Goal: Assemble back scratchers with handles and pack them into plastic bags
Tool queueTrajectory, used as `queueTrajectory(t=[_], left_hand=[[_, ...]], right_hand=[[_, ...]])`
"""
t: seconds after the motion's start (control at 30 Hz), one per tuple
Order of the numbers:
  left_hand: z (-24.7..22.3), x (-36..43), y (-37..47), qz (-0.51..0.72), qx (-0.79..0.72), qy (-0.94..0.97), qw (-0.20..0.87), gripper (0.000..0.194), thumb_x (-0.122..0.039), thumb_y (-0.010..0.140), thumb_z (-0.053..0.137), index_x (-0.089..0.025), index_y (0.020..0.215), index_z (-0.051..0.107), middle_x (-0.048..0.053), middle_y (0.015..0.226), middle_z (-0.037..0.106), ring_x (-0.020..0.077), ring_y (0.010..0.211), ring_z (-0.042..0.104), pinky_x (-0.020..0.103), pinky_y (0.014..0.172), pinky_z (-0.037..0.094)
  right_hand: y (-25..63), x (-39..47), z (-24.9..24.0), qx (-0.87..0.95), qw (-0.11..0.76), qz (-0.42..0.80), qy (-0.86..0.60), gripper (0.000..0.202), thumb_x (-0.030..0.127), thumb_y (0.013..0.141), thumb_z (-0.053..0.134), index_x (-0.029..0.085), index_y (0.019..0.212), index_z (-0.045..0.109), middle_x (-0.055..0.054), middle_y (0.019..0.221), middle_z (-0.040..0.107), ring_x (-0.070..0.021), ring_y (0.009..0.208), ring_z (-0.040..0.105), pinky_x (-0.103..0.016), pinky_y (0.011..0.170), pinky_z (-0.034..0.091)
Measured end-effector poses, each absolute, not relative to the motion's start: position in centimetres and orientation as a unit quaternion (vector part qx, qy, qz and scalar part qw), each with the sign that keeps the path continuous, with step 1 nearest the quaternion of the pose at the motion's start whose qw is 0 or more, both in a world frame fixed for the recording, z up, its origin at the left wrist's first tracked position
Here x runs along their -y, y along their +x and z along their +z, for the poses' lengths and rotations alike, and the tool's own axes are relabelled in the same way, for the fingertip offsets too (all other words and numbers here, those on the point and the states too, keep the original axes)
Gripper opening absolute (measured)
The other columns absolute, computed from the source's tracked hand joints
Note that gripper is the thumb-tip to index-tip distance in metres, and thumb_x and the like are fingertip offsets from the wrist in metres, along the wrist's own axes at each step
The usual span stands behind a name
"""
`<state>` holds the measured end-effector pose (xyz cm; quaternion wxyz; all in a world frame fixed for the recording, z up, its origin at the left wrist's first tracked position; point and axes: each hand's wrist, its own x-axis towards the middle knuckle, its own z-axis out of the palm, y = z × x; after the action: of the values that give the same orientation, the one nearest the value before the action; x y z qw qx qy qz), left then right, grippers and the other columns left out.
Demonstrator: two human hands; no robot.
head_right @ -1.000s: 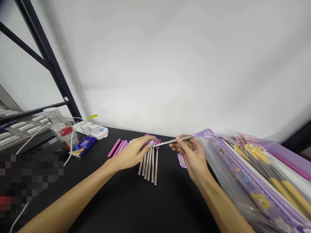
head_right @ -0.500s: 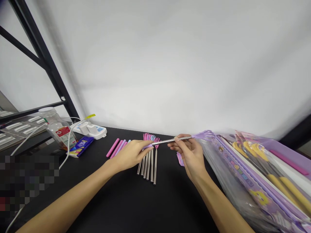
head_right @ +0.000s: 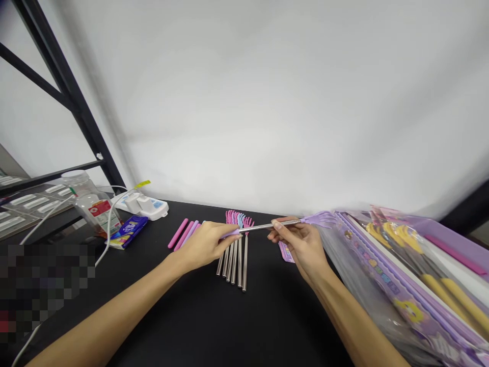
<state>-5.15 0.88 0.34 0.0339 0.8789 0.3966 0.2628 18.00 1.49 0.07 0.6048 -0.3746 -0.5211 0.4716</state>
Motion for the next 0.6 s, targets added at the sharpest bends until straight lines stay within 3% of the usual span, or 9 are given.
queueTrajectory(t=[0.4,0.6], left_hand=[[0.6,0.1,-4.3,0.242,-0.371,0.894,-0.074,0.03,-0.031,0.101,0.037,-0.016,0.105,0.062,0.003,0.074,0.067,0.0153,0.065,0.061,0.026,0.056,0.036],[0.8,0.3,-4.0,0.253,-0.379,0.887,-0.072,0.032,-0.033,0.101,0.038,-0.018,0.115,0.062,0.004,0.076,0.068,0.0159,0.068,0.064,0.025,0.058,0.043]], right_hand=[[16.5,-0.5,-0.4,0.524,0.552,0.52,-0.388,0.031,0.041,0.066,0.083,0.017,0.064,0.064,-0.003,0.062,0.067,-0.0116,0.049,0.058,-0.023,0.047,0.045],[15.8,-0.1,0.1,0.547,0.534,0.509,-0.396,0.033,0.044,0.068,0.082,0.017,0.065,0.063,-0.003,0.062,0.065,-0.0119,0.051,0.056,-0.024,0.048,0.044]])
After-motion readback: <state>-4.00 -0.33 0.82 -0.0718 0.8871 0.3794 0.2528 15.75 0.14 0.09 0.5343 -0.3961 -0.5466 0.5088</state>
